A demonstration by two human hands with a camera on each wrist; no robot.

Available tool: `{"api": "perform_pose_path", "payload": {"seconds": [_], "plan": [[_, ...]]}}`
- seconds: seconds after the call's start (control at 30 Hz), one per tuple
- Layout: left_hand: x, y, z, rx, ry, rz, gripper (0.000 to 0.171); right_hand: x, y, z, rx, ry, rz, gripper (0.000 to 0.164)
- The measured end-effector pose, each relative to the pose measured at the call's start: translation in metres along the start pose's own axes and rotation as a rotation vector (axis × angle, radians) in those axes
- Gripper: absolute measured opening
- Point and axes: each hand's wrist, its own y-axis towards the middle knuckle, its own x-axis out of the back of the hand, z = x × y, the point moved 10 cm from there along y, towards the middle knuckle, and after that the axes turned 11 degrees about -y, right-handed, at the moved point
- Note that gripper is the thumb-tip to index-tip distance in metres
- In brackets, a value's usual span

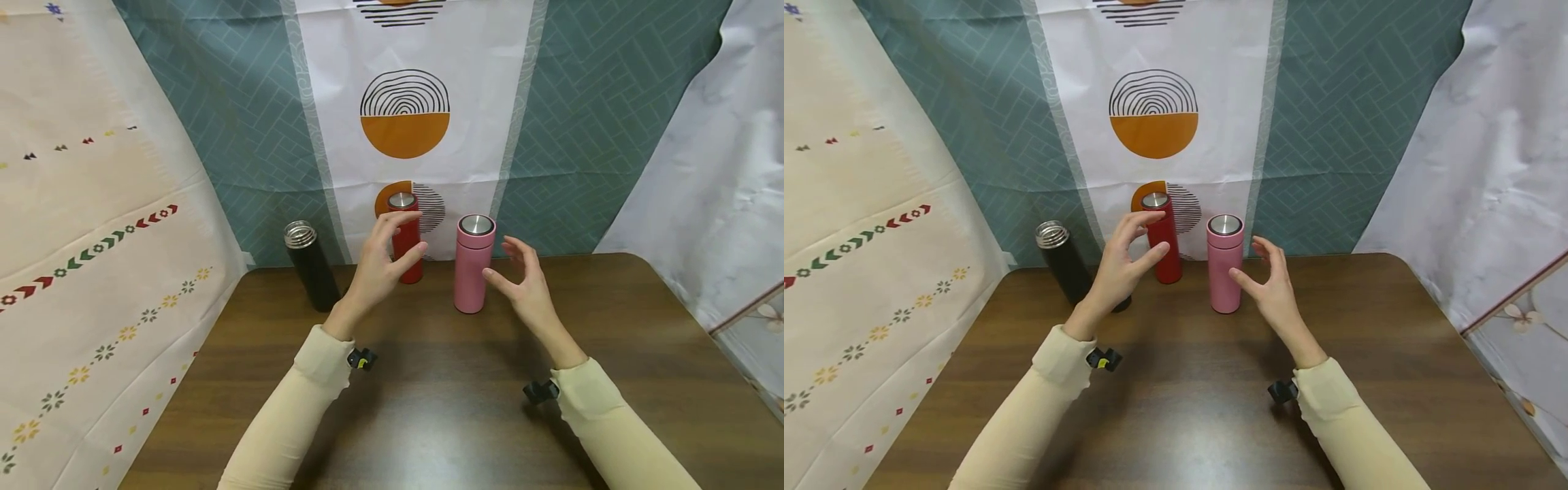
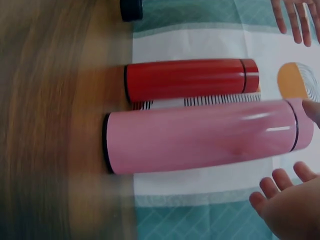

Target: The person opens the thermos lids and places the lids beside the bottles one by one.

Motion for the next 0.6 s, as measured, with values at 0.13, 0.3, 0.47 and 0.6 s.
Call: {"api": "perform_pose_path", "payload": {"seconds": [0.13, 0.3, 0.47, 0.6], "plan": [[-0.009, 0.003, 0.002, 0.014, -0.011, 0.028, 0.05, -0.003, 0.003, -0.012, -0.045, 0.001, 0.046, 0.08], [-0.015, 0.006, 0.006, 0.033, -0.039, 0.027, 0.051, -0.014, 0.008, -0.022, -0.066, -0.012, 0.093, 0.085], [-0.022, 0.008, 0.012, 0.055, -0.064, 0.037, 0.05, -0.022, 0.014, -0.03, -0.064, -0.024, 0.132, 0.088], [-0.025, 0.01, 0.017, 0.069, -0.082, 0.036, 0.05, -0.029, 0.018, -0.035, -0.067, -0.006, 0.173, 0.088]]}}
